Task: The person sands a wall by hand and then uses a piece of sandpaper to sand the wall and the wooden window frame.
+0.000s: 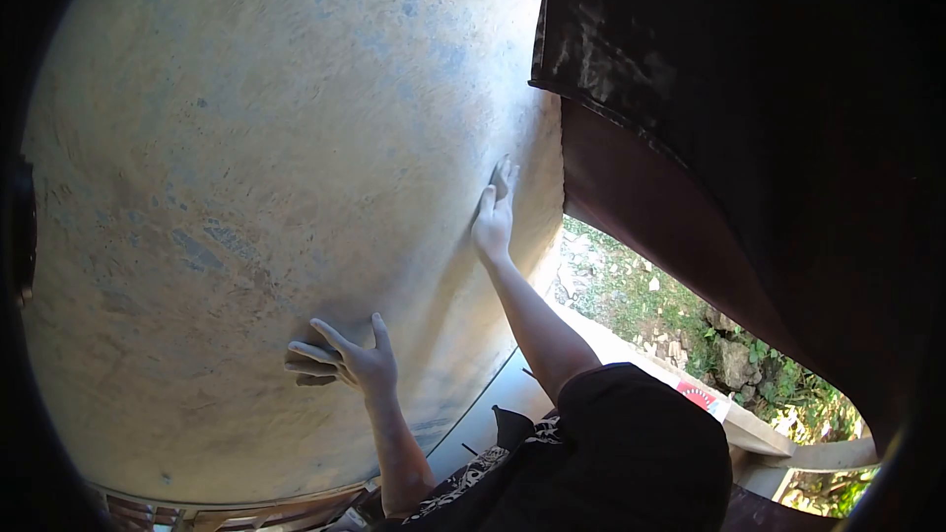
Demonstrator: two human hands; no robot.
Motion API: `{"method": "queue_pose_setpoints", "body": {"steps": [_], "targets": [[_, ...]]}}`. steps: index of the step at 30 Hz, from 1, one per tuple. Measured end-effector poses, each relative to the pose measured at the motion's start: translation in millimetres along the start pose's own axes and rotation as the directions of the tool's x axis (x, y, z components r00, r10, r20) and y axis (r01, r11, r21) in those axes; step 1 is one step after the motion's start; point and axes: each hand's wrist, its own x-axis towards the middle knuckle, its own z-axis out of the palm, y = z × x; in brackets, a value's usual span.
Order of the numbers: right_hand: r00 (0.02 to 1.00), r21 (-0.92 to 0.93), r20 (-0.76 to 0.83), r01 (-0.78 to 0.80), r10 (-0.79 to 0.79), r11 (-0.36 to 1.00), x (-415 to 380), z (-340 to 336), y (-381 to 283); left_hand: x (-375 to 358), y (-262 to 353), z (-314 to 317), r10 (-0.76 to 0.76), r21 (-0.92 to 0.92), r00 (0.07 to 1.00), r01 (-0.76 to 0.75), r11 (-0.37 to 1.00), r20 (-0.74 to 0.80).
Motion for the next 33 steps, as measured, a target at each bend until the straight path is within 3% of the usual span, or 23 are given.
{"method": "queue_pose_setpoints", "body": {"steps": [3,5,6,8,9,11,13,15,17,18,20,22,23,25,28,32,33], "targets": [[0.983,0.086,-0.132,-0.114,0.125,0.990,15,3,-10,0,11,7,-0.070,-0.053,0.994,0.074,0.996,0.089],[0.994,0.020,-0.078,0.082,-0.080,0.996,-12,17,-28,-1,19,14,-0.101,-0.288,0.984,0.139,0.947,0.145],[0.994,0.023,-0.077,0.075,-0.073,0.997,-28,17,-33,2,29,10,-0.099,-0.281,0.984,0.138,0.950,0.146],[0.973,-0.034,0.073,0.222,-0.219,0.974,-54,14,-40,14,51,-3,-0.031,0.120,0.992,0.017,0.993,0.120],[0.975,-0.030,0.068,0.214,-0.211,0.976,-50,9,-27,14,53,-1,-0.024,0.126,0.992,0.009,0.992,0.121],[0.948,-0.102,0.079,0.314,-0.307,0.944,-29,-7,13,13,52,7,-0.066,-0.144,0.980,0.094,0.985,0.188],[0.996,-0.058,-0.043,0.081,-0.084,0.995,11,-17,21,11,46,13,-0.043,-0.205,0.986,0.076,0.976,0.161],[0.993,0.016,-0.117,0.002,0.000,1.000,51,-23,27,13,46,12,-0.028,-0.272,0.990,0.065,0.960,0.135],[0.949,0.096,-0.225,-0.204,0.221,0.974,78,-32,24,17,54,4,0.006,-0.014,0.995,-0.005,1.000,0.100],[0.950,0.097,-0.221,-0.203,0.220,0.974,75,-29,15,16,56,5,0.003,-0.013,0.995,-0.001,1.000,0.099],[0.953,0.152,-0.249,-0.138,0.173,0.979,52,-9,-10,15,62,14,0.131,0.037,0.983,-0.137,0.990,0.131],[0.993,0.031,-0.088,0.081,-0.078,0.996,3,5,-25,18,76,18,0.129,0.021,0.981,-0.134,0.991,0.148],[0.993,0.034,-0.090,0.078,-0.075,0.996,-12,1,-23,19,83,20,0.128,0.008,0.977,-0.132,0.991,0.171],[0.975,-0.016,0.047,0.218,-0.217,0.976,-32,0,-13,21,89,25,0.139,-0.038,0.979,-0.135,0.990,0.152],[0.978,-0.077,0.018,0.208,-0.207,0.975,4,-16,22,23,91,27,0.201,0.011,0.962,-0.207,0.978,0.185],[0.973,-0.019,-0.224,-0.061,0.055,0.998,77,-33,26,22,92,27,0.177,0.052,0.958,-0.194,0.980,0.227],[0.975,-0.020,-0.214,-0.062,0.057,0.998,94,-42,32,22,90,28,0.167,0.057,0.959,-0.185,0.981,0.230]]}}
